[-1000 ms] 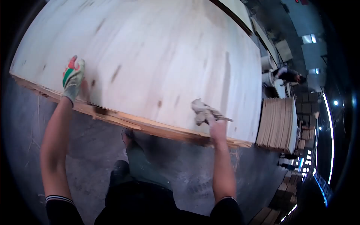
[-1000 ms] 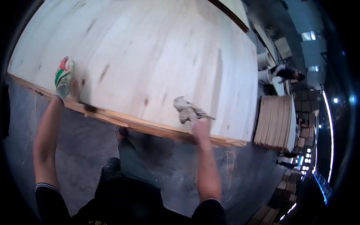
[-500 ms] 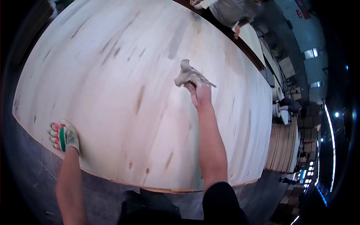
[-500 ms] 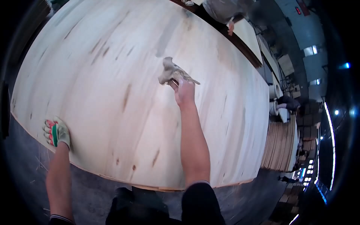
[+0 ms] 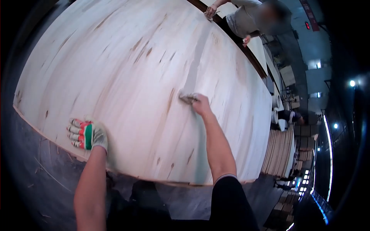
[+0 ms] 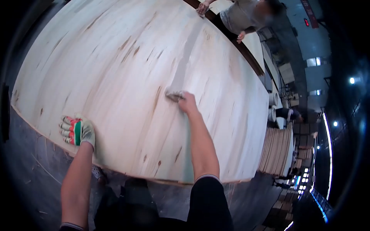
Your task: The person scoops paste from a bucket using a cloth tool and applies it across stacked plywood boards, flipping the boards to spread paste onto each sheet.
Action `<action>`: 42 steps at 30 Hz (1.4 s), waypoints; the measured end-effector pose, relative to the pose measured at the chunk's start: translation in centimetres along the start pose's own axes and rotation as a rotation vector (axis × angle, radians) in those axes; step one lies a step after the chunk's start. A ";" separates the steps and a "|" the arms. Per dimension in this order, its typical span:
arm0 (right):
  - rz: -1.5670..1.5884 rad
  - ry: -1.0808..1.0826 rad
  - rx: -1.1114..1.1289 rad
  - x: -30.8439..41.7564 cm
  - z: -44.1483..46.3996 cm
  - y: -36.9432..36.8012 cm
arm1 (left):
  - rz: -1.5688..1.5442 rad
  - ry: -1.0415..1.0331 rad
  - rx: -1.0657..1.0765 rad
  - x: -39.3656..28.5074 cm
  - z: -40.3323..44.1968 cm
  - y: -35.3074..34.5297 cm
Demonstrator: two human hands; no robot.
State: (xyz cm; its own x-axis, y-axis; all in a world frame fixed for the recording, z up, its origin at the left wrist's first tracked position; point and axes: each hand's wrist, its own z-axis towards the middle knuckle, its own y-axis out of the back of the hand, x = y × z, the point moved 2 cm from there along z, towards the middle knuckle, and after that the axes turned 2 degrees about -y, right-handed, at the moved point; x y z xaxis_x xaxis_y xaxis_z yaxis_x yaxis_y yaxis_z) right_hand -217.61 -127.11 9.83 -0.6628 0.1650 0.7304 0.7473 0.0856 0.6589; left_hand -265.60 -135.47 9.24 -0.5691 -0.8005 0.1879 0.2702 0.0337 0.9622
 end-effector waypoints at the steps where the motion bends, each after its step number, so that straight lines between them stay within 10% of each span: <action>1: -0.300 0.050 -0.017 4.0 -4.0 -1.2 | -0.032 0.011 -0.020 -0.4 0.5 -0.3; 6: -0.369 0.214 -0.073 12.6 -30.4 -13.7 | -0.299 -0.140 0.244 13.3 4.5 0.9; 8: -0.426 0.158 -0.199 12.0 -35.5 -18.2 | -1.578 -0.348 0.762 16.5 6.8 -2.9; 12: -0.441 -0.111 -0.458 11.6 -31.1 -20.1 | -1.286 -0.750 0.304 9.0 10.2 -1.0; 14: -0.017 -0.517 -0.244 14.4 -29.0 -20.5 | -1.204 -0.732 0.299 9.7 13.1 -1.0; 20: 0.168 -0.263 -0.259 24.4 -16.9 -14.7 | -0.899 -0.648 0.058 1.1 32.8 -5.5; 26: 0.460 -0.075 -0.392 44.3 -9.7 -18.6 | -0.332 -0.481 -0.051 13.8 49.9 -7.7; 30: 0.479 0.028 -0.433 48.3 6.6 -22.5 | -0.526 -0.435 0.272 12.4 54.2 -8.7; 35: 1.441 0.022 -0.152 54.0 28.1 -32.3 | -0.496 -0.468 0.281 12.4 55.3 -6.4; 37: 1.247 -0.196 -0.293 55.4 34.9 -35.8 | -0.505 -0.440 0.321 12.9 55.3 -6.2; 39: 0.059 -0.462 -0.700 52.7 42.8 -37.6 | -0.518 -0.468 0.280 12.6 55.4 -7.0; 42: -0.422 -0.254 -0.513 59.6 45.0 -35.5 | -0.541 -0.523 0.307 12.0 56.8 -6.7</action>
State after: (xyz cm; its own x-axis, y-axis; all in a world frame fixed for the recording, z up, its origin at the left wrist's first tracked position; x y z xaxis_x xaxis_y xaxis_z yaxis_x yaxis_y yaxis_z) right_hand -281.50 -76.11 21.86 -0.8131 0.4487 0.3710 0.2719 -0.2708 0.9234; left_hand -318.38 -111.28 16.25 -0.8700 -0.3721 -0.3236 -0.3279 -0.0538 0.9432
